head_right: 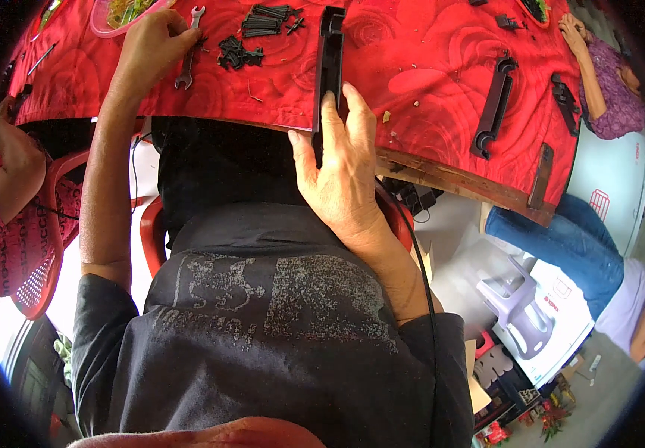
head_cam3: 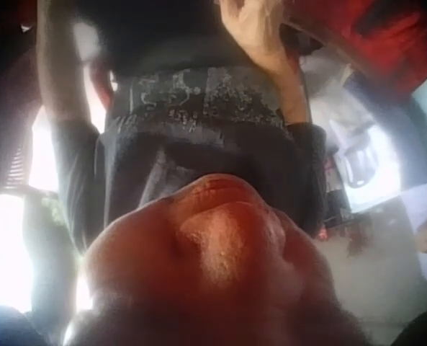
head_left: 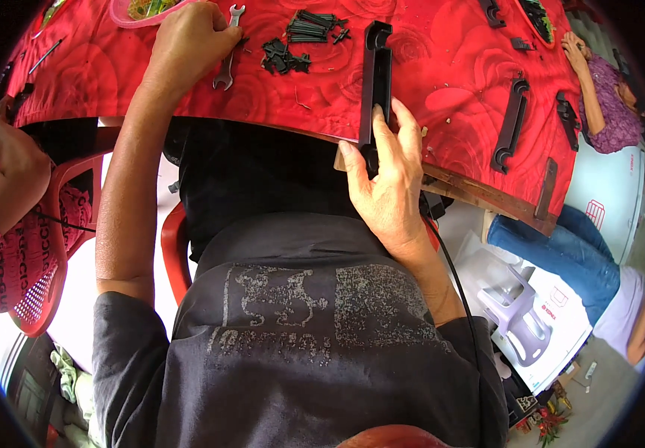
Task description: The person assembles small black plastic components on a table by joining them with screws and fasteners using a screwdriver.
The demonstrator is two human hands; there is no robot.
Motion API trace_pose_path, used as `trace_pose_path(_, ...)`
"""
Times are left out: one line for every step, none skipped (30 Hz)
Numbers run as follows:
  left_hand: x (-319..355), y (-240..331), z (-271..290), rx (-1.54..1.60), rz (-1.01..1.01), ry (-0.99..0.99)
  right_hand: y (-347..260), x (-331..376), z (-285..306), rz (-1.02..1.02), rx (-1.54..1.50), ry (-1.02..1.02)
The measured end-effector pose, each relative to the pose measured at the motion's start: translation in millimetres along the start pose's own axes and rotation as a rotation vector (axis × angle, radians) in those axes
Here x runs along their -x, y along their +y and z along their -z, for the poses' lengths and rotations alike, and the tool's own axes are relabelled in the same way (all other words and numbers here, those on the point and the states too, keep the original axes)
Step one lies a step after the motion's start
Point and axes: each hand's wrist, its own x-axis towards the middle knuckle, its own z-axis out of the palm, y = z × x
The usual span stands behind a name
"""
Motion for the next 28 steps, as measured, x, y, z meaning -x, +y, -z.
trace_pose_path(-2, -2, 0, 0.062, 0.025, -0.023, 0, 0, -1, -0.003, 0.000, 0.002)
trace_pose_path(-3, -4, -1, 0.124, 0.051, -0.047, 0, 0, -1, 0.006, 0.014, -0.003)
trace_pose_path(-2, -4, -3, 0.122, 0.049, -0.048, 0, 0, -2, 0.016, 0.027, -0.008)
trace_pose_path(1, 2, -2, 0.064, 0.013, 0.035, 0, 0, -1, 0.013, 0.027, -0.006)
trace_pose_path(3, 7, 0, 0.007, -0.023, 0.117, 0, 0, -1, 0.013, 0.033, -0.016)
trace_pose_path(3, 8, 3, 0.006, -0.025, 0.116, 0, 0, 0, 0.014, 0.037, -0.026)
trace_pose_path(1, 9, 8, -0.031, -0.026, 0.030, 0, 1, -1, 0.013, 0.038, -0.023)
trace_pose_path(0, 10, 11, -0.068, -0.025, -0.055, 0, 3, -2, 0.014, 0.049, -0.013)
trace_pose_path(-2, 10, 10, -0.068, -0.027, -0.055, 0, 5, -3, 0.014, 0.060, -0.003)
trace_pose_path(-3, 10, 10, -0.077, -0.001, -0.054, -1, 5, -3, 0.014, 0.058, -0.003)
trace_pose_path(-4, 9, 10, -0.086, 0.025, -0.054, -2, 5, -4, 0.013, 0.061, -0.005)
trace_pose_path(-4, 9, 11, -0.088, 0.027, -0.054, -3, 5, -5, 0.012, 0.063, -0.007)
trace_pose_path(-4, 10, 11, -0.105, 0.032, -0.065, -3, 6, -5, 0.012, 0.062, -0.007)
trace_pose_path(-4, 11, 12, -0.122, 0.038, -0.077, -3, 6, -5, 0.011, 0.065, -0.007)
trace_pose_path(-4, 13, 13, -0.124, 0.040, -0.078, -3, 6, -6, 0.011, 0.067, -0.006)
trace_pose_path(-2, 16, 14, -0.112, 0.085, -0.089, -3, 6, -7, 0.015, 0.056, -0.008)
trace_pose_path(-1, 21, 16, -0.101, 0.131, -0.099, -2, 6, -8, 0.014, 0.078, -0.005)
trace_pose_path(1, 26, 18, -0.111, 0.139, -0.098, -2, 6, -8, 0.014, 0.099, -0.002)
trace_pose_path(5, 36, 23, -0.121, 0.120, -0.071, -1, 6, -9, 0.007, 0.087, -0.001)
trace_pose_path(6, 47, 27, -0.129, 0.093, -0.046, 1, 6, -8, 0.021, 0.100, 0.007)
trace_pose_path(8, 58, 34, -0.100, 0.113, -0.076, 2, 7, -8, 0.017, 0.092, 0.004)
trace_pose_path(8, 59, 36, -0.105, 0.118, -0.075, 3, 7, -5, 0.018, 0.085, -0.001)
trace_pose_path(8, 59, 36, -0.198, 0.075, -0.098, 3, 8, -4, 0.028, 0.081, 0.006)
trace_pose_path(7, 58, 37, -0.289, 0.030, -0.122, 2, 9, -4, 0.029, 0.078, 0.006)
trace_pose_path(6, 57, 34, -0.288, 0.029, -0.123, 2, 10, -4, 0.029, 0.063, 0.005)
trace_pose_path(5, 54, 29, -0.317, 0.018, -0.103, 3, 12, -4, 0.027, 0.049, 0.005)
trace_pose_path(3, 49, 23, -0.346, 0.005, -0.083, 5, 12, -6, 0.026, 0.036, 0.010)
trace_pose_path(2, 42, 18, -0.374, -0.009, -0.099, 3, 12, -5, 0.010, 0.037, -0.003)
